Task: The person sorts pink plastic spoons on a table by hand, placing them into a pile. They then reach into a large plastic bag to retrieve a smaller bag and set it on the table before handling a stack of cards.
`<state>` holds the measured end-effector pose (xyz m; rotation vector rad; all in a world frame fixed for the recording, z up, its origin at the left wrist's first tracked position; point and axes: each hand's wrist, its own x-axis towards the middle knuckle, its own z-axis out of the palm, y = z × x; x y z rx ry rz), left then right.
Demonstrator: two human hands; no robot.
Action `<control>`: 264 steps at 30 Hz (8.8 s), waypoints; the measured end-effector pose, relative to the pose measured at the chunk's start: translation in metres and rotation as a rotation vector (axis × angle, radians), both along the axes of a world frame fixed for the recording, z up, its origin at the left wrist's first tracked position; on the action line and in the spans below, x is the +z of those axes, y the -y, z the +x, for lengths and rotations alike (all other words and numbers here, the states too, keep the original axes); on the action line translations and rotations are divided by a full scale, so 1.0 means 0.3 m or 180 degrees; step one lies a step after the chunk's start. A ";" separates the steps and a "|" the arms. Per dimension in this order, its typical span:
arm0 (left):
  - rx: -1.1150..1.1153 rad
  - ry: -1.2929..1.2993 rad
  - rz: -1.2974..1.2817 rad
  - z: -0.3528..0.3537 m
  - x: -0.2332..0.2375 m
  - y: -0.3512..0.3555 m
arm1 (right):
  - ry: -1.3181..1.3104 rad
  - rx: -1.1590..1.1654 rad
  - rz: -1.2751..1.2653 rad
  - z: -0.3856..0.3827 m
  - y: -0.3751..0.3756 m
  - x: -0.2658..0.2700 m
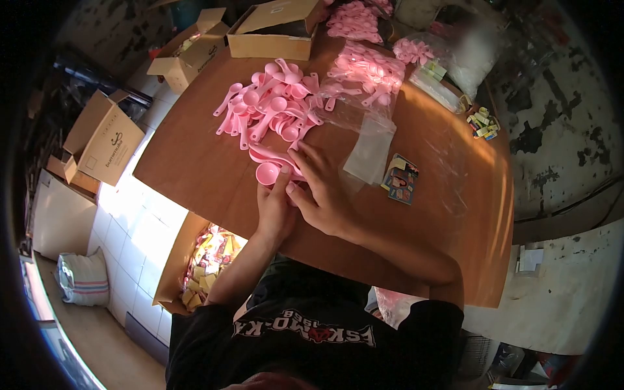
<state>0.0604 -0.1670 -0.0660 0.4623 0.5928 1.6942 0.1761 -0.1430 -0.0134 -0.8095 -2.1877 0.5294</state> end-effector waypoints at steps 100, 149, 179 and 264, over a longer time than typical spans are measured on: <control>-0.0362 -0.4160 0.0260 -0.197 0.014 0.099 | 0.1030 -0.3501 0.0349 0.230 -0.984 -0.256; -0.0602 -0.0692 0.0140 0.001 0.061 -0.002 | -0.1407 0.0371 -0.2731 0.144 -0.020 0.032; 0.0706 -0.2771 -0.0030 -0.590 0.233 -0.451 | -0.2097 0.0513 -0.3424 -0.199 -0.580 0.120; 0.0150 -0.3938 0.1870 0.076 0.159 -0.131 | 0.0483 -0.0191 -0.2630 0.264 -0.237 0.104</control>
